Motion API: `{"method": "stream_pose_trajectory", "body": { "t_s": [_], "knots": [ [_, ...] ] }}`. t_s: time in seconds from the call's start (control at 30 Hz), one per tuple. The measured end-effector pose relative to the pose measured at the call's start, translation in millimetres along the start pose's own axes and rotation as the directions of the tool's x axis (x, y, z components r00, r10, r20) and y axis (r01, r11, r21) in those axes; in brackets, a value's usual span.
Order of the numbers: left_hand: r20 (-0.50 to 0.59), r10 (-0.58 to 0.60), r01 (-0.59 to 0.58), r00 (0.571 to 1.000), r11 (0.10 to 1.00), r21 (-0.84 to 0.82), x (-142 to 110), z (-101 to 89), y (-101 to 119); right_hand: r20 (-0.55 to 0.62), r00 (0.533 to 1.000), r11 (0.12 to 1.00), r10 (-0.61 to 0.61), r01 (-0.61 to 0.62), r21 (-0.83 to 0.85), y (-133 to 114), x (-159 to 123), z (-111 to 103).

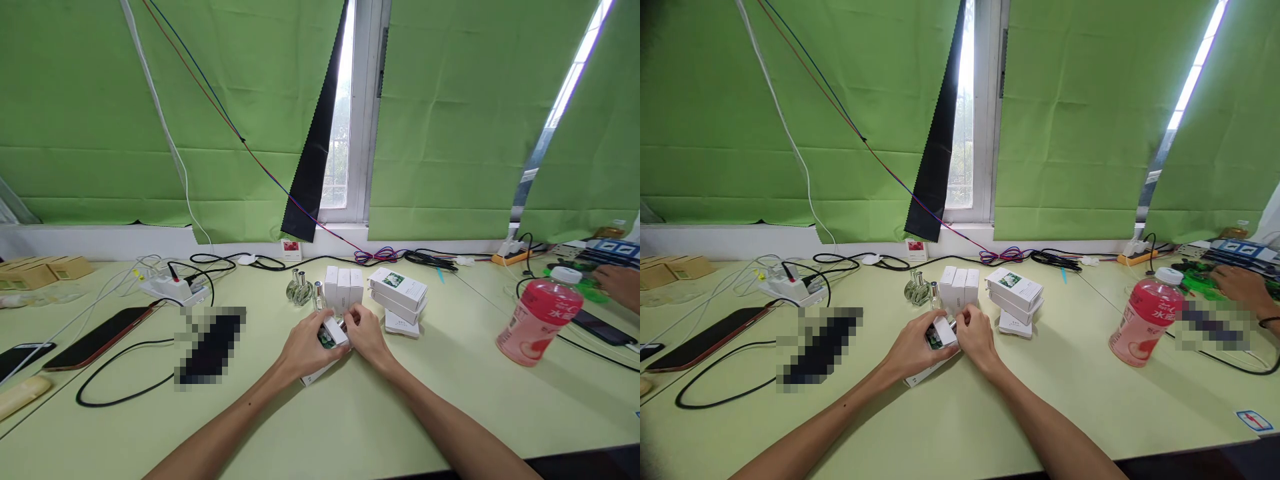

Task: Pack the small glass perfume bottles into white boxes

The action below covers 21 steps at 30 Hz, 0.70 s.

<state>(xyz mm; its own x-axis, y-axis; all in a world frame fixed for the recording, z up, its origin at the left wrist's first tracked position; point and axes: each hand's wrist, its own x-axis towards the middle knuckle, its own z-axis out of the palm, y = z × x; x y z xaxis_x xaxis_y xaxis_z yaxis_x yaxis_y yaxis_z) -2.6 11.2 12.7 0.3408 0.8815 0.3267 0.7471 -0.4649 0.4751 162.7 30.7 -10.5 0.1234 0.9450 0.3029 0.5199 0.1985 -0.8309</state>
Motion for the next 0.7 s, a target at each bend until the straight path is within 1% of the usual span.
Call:
{"method": "stream_pose_trajectory", "body": {
  "t_s": [0.37, 0.57, 0.7],
  "knots": [
    [-0.067, -0.071, 0.073, 0.995, 0.997, 0.021, 0.1, 1.7, 0.9, 0.011, 1.000, 0.998, -0.017, 0.017, 0.054, -5.7, -2.3, -1.9],
    [-0.062, -0.067, 0.068, 0.996, 0.997, 0.018, 0.4, 2.2, -1.4, 0.023, 1.000, 0.997, -0.021, 0.020, 0.070, -7.3, -2.0, -3.5],
    [-0.046, -0.036, 0.036, 0.998, 0.999, 0.008, 0.7, 2.2, -2.8, 0.022, 0.999, 0.996, -0.036, 0.034, 0.079, -8.0, -2.4, -4.2]
  ]
}}
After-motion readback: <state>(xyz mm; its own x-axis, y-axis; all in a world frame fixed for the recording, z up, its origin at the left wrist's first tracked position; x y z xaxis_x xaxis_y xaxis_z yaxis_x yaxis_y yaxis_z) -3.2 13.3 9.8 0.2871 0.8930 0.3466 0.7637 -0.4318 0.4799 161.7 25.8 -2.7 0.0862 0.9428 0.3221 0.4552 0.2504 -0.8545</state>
